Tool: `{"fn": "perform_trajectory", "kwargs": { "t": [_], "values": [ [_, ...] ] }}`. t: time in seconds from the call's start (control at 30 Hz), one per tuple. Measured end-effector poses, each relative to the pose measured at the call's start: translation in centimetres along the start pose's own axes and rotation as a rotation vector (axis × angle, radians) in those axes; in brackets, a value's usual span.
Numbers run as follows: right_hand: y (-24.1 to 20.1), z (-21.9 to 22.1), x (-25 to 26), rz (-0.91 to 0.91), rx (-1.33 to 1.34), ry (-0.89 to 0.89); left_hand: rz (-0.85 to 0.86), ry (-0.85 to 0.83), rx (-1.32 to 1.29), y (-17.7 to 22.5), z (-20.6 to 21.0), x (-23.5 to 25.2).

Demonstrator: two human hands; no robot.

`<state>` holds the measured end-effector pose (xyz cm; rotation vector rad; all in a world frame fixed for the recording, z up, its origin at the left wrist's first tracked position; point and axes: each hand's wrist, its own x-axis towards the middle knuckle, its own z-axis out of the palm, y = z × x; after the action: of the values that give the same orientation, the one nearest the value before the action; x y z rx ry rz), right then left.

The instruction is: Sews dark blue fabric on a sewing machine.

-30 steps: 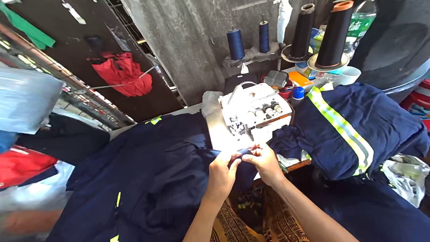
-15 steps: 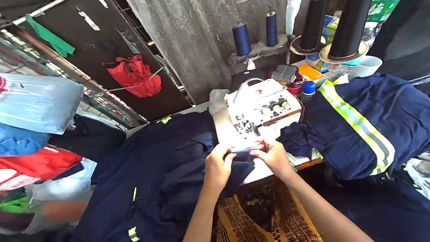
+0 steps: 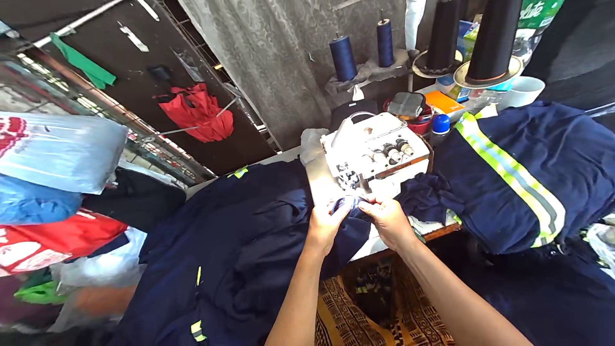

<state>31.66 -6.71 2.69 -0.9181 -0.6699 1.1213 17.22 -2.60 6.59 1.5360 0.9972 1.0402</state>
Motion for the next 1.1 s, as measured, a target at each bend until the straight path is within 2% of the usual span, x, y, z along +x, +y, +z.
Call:
{"fn": "perform_trajectory", "kwargs": {
  "t": [0.1,0.33,0.63,0.73,0.8,0.9,1.0,1.1],
  "values": [
    [-0.1,-0.2,-0.1,0.003,0.016,-0.044,-0.008,0.010,-0.074,0.2,0.2,-0.1],
    [-0.2,-0.1,-0.2,0.012,-0.003,-0.013,-0.036,0.096,-0.133,0.4,0.5,-0.3],
    [-0.5,0.1,-0.3,0.019,-0.003,-0.008,-0.031,0.097,-0.167,0.3,0.4,-0.3],
    [-0.4,0.0,-0.3,-0.011,-0.056,-0.011,0.017,0.084,-0.115,-0.2,0.3,-0.1],
    [-0.4,-0.4,-0.4,-0.147,-0.294,0.013,0.103,0.058,0.123,-0.8,0.0,0.1],
    [-1.0,-0.8,0.0,-0.585,-0.765,0.192,0.213,-0.014,0.533,0.5,0.2,0.5],
    [-2.3,-1.1,1.6,-0.881,-0.980,0.329,0.402,-0.095,0.644,1.5,1.0,1.8],
    [-3.2,-0.9,3.4,-1.031,-1.146,0.322,0.364,-0.180,0.700,2.5,1.7,3.3]
  ]
}}
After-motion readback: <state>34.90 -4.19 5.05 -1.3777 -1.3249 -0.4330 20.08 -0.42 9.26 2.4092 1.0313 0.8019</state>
